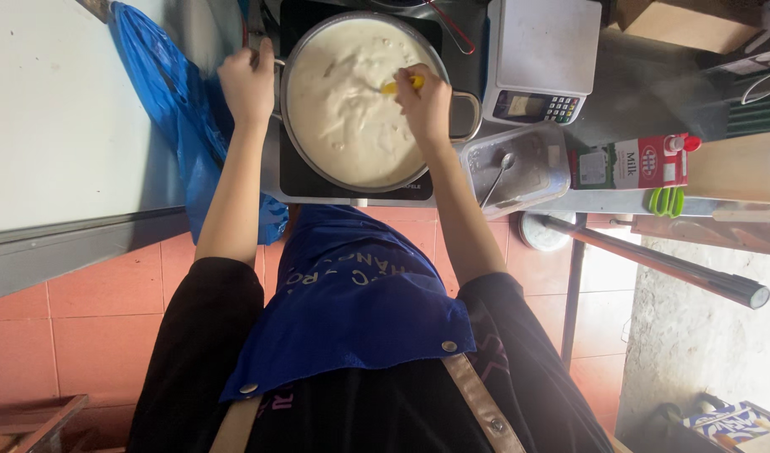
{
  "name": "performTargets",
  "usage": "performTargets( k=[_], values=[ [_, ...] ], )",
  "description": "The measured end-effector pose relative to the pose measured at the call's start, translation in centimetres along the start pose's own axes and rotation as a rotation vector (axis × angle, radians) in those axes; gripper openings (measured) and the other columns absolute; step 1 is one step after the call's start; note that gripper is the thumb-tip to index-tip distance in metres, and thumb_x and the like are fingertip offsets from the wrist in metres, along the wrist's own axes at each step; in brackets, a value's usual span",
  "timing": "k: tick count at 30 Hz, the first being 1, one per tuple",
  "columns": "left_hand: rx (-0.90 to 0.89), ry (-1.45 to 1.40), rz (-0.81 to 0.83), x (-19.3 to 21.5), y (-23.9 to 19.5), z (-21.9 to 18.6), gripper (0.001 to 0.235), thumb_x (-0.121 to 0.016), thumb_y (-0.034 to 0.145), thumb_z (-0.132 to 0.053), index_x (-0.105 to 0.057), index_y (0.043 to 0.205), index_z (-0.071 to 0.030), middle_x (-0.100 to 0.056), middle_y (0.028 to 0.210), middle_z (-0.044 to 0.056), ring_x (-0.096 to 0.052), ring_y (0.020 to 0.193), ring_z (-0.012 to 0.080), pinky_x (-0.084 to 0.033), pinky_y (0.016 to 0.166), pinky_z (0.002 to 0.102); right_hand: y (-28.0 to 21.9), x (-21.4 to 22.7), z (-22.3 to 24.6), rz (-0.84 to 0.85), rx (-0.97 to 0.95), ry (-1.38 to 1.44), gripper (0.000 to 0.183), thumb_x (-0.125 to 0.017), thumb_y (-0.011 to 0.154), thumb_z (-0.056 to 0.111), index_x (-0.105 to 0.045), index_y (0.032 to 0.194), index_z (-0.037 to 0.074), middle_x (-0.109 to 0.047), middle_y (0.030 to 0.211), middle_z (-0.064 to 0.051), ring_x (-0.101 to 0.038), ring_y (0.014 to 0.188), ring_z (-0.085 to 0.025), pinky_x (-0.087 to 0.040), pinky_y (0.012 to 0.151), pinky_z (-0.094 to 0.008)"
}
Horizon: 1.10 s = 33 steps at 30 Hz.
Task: The person stirs a thick white mixture in a metal pot on an induction cooktop using a yellow-handled spoon. The mixture is continuously stirred to maintain consistency while heating.
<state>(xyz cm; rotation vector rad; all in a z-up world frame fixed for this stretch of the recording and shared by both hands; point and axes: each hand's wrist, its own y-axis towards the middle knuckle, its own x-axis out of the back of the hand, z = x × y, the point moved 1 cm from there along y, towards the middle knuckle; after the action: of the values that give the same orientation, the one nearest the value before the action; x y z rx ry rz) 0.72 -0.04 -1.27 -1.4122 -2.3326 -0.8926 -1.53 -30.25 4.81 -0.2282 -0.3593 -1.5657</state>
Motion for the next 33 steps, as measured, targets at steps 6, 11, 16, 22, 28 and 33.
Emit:
performTargets(
  k=[6, 11, 16, 22, 28, 33],
  values=[
    [-0.03, -0.007, -0.006, 0.0, -0.4, 0.2, 0.046, -0.072, 0.104, -0.028, -0.068, 0.071, 0.004, -0.068, 0.065, 0.017, -0.068, 0.055, 0.0264, -0.05, 0.054, 0.037, -0.9, -0.2, 0.4, 0.095, -0.003, -0.041, 0.017, -0.072, 0.098, 0.014, -0.074, 0.101, -0.003, -0.072, 0.073, -0.007, -0.072, 0.062, -0.009, -0.056, 0.053, -0.025],
    [0.032, -0.024, 0.034, -0.3, -0.7, 0.5, 0.049, -0.072, 0.104, -0.028, -0.065, 0.069, 0.005, -0.067, 0.061, 0.016, -0.062, 0.049, 0.0245, -0.046, 0.051, 0.036, -2.3, 0.5, 1.1, 0.185, 0.114, 0.0, 0.015, -0.071, 0.098, 0.01, -0.072, 0.104, -0.004, -0.073, 0.079, -0.009, -0.067, 0.06, -0.012, -0.054, 0.054, -0.026],
    [-0.012, -0.011, 0.018, -0.3, -0.5, 0.9, 0.048, -0.072, 0.105, -0.026, -0.065, 0.067, 0.003, -0.067, 0.06, 0.013, -0.064, 0.05, 0.0176, -0.047, 0.052, 0.032, -2.8, 1.1, 1.6, 0.06, 0.085, -0.149, 0.015, -0.07, 0.098, 0.012, -0.074, 0.098, -0.002, -0.072, 0.069, -0.008, -0.069, 0.058, -0.01, -0.053, 0.053, -0.026],
    [-0.033, -0.084, 0.032, -0.7, -0.4, 1.3, 0.045, -0.07, 0.106, -0.024, -0.067, 0.069, 0.001, -0.068, 0.062, 0.01, -0.065, 0.053, 0.0148, -0.048, 0.054, 0.031, -4.9, 2.5, 1.2, 0.211, -0.043, -0.046, 0.015, -0.068, 0.098, 0.012, -0.074, 0.1, -0.002, -0.072, 0.072, -0.009, -0.067, 0.058, -0.01, -0.052, 0.052, -0.026],
    [0.026, -0.057, 0.054, -0.8, -1.0, 2.0, 0.049, -0.072, 0.105, -0.028, -0.066, 0.068, 0.004, -0.066, 0.06, 0.013, -0.061, 0.051, 0.0238, -0.046, 0.055, 0.036, -6.8, 3.7, 0.0, 0.172, 0.032, -0.062, 0.014, -0.068, 0.099, 0.008, -0.074, 0.101, -0.004, -0.073, 0.074, -0.01, -0.07, 0.064, -0.01, -0.054, 0.057, -0.026],
    [-0.072, -0.086, 0.004, -0.8, -0.4, 1.8, 0.046, -0.073, 0.106, -0.029, -0.069, 0.073, 0.003, -0.069, 0.064, 0.011, -0.068, 0.057, 0.0207, -0.05, 0.059, 0.036, -6.4, 6.5, -0.7, 0.117, -0.092, -0.067, 0.013, -0.07, 0.097, 0.008, -0.074, 0.099, -0.004, -0.073, 0.073, -0.009, -0.069, 0.061, -0.011, -0.056, 0.056, -0.026]
  ],
)
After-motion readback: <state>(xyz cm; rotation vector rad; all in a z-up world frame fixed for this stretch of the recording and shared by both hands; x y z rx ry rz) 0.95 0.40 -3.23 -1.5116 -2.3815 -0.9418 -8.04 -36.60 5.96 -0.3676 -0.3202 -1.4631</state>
